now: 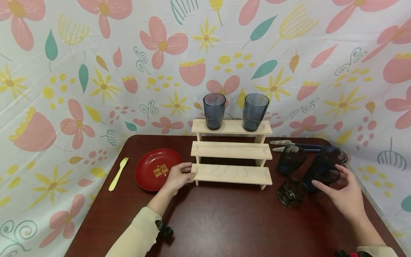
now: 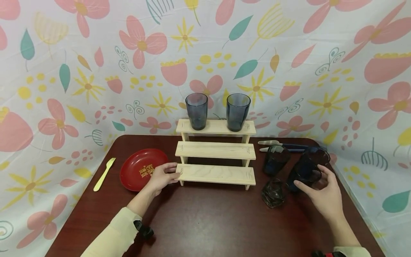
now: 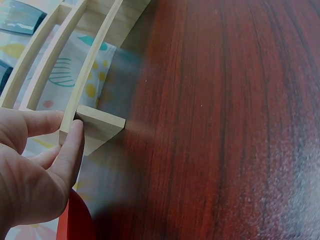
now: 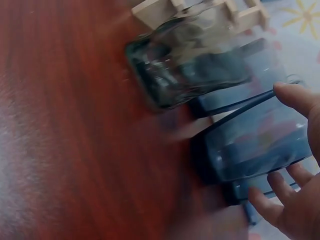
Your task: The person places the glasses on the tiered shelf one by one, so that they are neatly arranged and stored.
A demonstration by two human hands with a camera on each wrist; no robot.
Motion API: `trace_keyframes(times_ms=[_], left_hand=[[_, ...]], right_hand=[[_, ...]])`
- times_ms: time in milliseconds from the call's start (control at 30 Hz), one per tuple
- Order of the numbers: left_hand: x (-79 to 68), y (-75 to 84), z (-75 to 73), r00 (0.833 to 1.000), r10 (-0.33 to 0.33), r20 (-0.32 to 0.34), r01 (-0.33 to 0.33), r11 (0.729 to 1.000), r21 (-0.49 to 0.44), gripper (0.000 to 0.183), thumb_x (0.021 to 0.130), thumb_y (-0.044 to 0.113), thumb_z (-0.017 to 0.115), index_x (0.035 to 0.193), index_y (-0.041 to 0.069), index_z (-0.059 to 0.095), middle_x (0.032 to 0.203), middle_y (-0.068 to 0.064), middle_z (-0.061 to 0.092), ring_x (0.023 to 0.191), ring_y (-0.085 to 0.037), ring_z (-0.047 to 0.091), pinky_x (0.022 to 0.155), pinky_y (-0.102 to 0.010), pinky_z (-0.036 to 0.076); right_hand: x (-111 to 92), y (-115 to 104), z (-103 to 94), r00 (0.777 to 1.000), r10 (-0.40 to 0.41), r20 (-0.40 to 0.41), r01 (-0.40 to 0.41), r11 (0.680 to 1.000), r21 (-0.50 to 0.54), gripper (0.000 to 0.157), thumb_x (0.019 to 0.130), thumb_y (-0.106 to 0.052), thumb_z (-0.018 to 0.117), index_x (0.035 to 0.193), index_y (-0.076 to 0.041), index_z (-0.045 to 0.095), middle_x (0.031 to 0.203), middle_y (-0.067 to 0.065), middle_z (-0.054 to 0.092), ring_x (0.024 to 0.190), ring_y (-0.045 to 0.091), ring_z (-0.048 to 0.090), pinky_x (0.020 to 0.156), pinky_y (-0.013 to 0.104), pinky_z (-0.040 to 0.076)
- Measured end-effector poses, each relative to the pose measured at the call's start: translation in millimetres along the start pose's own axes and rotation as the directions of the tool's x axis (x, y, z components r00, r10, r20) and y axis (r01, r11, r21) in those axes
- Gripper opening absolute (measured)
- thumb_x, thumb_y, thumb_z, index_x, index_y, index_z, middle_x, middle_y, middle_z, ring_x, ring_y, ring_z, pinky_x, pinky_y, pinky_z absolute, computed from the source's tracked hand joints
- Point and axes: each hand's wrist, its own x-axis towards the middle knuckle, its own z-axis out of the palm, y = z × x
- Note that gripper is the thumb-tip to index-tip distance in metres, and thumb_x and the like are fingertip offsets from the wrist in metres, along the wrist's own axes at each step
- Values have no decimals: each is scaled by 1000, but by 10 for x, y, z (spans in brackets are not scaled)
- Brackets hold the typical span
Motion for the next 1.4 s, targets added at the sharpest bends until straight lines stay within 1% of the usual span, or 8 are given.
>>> trace_keyframes(times_ms=[133, 200, 433, 767, 967, 1133, 1233, 1400], left_hand=[[3, -23, 5, 1000, -2, 5, 1, 1000, 3, 49, 91, -4, 74, 138, -8, 59, 122, -27, 65, 90, -27, 72, 80, -42, 65], [5, -38, 8, 1000, 4, 6, -4, 1000, 6, 49, 91, -4, 74, 137, -8, 59, 121, -27, 65, 90, -27, 72, 79, -42, 65], [3, -33, 30, 1000, 0, 5, 0, 1000, -5, 49, 90, -5, 74, 137, -9, 59, 121, -27, 65, 90, -27, 72, 80, -41, 65], [-13, 3, 34, 1000, 3, 9, -3, 1000, -1, 49, 91, -3, 74, 137, -9, 59, 121, -26, 66, 90, -27, 72, 80, -42, 64], [6, -20, 21, 1000, 6, 2, -6, 1000, -3, 50, 90, -4, 75, 137, -9, 59, 120, -26, 66, 89, -27, 72, 79, -41, 65], [5, -16, 14, 1000, -2, 2, 2, 1000, -11, 50, 91, -4, 74, 138, -8, 59, 121, -27, 65, 90, -27, 72, 80, -42, 64], [4, -11, 14, 1000, -2, 4, 2, 1000, -5, 50, 91, -4, 74, 138, -9, 58, 121, -27, 65, 90, -27, 72, 80, -41, 65], [-5, -2, 12, 1000, 4, 3, -4, 1000, -4, 50, 90, -6, 73, 138, -9, 58, 121, -27, 65, 89, -27, 71, 79, -40, 65]], right_hand=[[-19, 124, 70, 999, 27, 31, -29, 998, 48, 99, 85, -26, 89, 162, -16, 29, 117, -19, 52, 92, -9, 54, 66, 7, 47], [-19, 151, 90, 999, 32, 35, -35, 994, 99, 94, 85, -22, 89, 160, -18, 32, 115, -25, 53, 94, -11, 56, 67, 7, 50], [-16, 146, 103, 1000, 25, 15, -28, 981, 192, 83, 85, -11, 88, 153, -24, 41, 115, -24, 57, 94, -10, 60, 68, 7, 52], [4, 73, -9, 999, 54, -4, -53, 980, 193, 84, 84, -10, 89, 153, -24, 44, 112, -24, 61, 91, -9, 60, 65, 8, 51], [29, -164, -156, 999, 9, -39, -1, 981, 192, 85, 83, -6, 89, 153, -24, 46, 111, -25, 63, 91, -5, 57, 65, 6, 49], [57, -441, -227, 997, -56, -60, 70, 963, 260, 85, 79, 6, 87, 151, -20, 49, 111, -17, 67, 83, -1, 61, 64, 7, 50], [67, -633, -256, 995, -88, -44, 97, 961, 261, 81, 80, 7, 86, 147, -21, 51, 111, -17, 68, 81, -2, 63, 64, 8, 51], [98, -957, -253, 988, -152, 39, 140, 966, 218, 81, 82, 2, 86, 149, -22, 47, 114, -18, 67, 87, -3, 65, 67, 9, 53]])
